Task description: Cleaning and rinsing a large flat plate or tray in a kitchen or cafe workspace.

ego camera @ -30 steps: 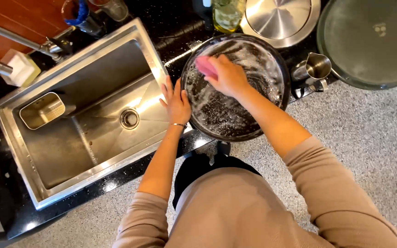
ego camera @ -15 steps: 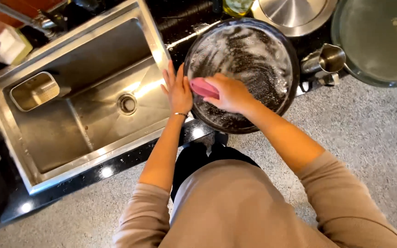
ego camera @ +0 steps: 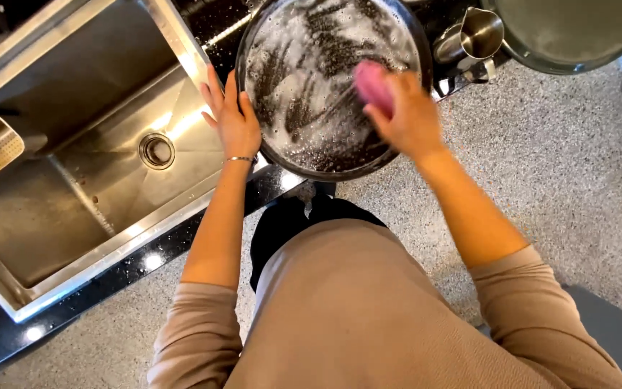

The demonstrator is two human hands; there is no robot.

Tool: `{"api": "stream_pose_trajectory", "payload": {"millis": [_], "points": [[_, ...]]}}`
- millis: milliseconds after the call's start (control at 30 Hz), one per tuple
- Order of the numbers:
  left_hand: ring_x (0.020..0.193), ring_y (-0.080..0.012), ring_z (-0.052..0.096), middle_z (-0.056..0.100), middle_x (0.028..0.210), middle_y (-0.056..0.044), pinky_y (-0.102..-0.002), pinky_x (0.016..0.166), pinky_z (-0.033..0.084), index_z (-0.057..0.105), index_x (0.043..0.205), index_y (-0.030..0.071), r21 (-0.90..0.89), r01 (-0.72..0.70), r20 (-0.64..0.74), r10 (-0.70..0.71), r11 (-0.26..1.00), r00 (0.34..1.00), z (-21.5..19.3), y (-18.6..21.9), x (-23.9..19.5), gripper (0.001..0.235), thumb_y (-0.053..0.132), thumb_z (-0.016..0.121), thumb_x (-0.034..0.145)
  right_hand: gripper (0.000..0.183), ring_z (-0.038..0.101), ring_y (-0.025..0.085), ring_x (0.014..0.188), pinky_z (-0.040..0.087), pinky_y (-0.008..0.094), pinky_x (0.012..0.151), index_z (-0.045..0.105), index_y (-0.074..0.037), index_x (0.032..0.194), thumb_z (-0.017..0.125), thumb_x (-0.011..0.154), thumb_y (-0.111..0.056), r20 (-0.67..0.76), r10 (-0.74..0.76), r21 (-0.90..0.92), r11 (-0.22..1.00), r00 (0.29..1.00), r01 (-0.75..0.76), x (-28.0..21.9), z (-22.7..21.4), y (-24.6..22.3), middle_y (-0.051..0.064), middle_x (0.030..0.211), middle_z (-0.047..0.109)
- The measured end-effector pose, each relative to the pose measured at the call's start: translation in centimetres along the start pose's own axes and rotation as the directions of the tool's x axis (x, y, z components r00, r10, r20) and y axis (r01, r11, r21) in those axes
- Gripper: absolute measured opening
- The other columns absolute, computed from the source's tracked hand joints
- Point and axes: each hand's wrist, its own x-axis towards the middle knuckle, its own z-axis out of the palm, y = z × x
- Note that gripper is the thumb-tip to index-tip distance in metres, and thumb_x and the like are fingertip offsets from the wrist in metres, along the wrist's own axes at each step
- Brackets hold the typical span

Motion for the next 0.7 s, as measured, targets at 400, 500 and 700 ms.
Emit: {"api": "stream_pose_trajectory", "payload": {"millis": [400,500,700], "points": [[0.159,-0.0401,0.008,0.014,0.172,-0.002,-0.072,0.120,0.004,0.050,0.154,0.023,0.029,0.012,-0.020,-0.012,0.999,1.000,0.8,-0.1,0.4,0.046,0.025,0.047,0.108,0.051,0.067,0.032,0.105,0.055,0.048,0.087,0.056,-0.007,0.136,0.077,0.098,-0.035,0.007,-0.111,0.158,0.982,0.994,0.108,6.8,3.0,-1.3,0.015,0.126,0.063],[0.159,-0.0404,0.009,0.013,0.174,-0.004,-0.073,0.119,0.004,0.050,0.152,0.022,0.055,0.028,-0.025,-0.027,0.998,0.999,1.0,-0.5,0.2,0.045,0.024,0.047,0.107,0.051,0.067,0.032,0.104,0.058,0.045,0.081,0.056,-0.009,0.137,0.075,0.098,-0.036,-0.024,-0.012,0.035,0.999,1.000,0.013,9.6,3.3,-4.3,0.017,0.129,0.061],[0.159,-0.0399,0.012,0.014,0.173,-0.002,-0.072,0.121,0.006,0.052,0.151,0.025,0.048,0.006,-0.037,-0.004,0.999,0.999,1.1,0.0,0.2,0.044,0.026,0.048,0.107,0.052,0.068,0.032,0.103,0.058,0.048,0.080,0.055,-0.010,0.138,0.073,0.096,-0.036,-0.064,0.016,0.104,0.995,0.998,-0.009,13.6,4.4,-6.1,0.017,0.128,0.062]]}}
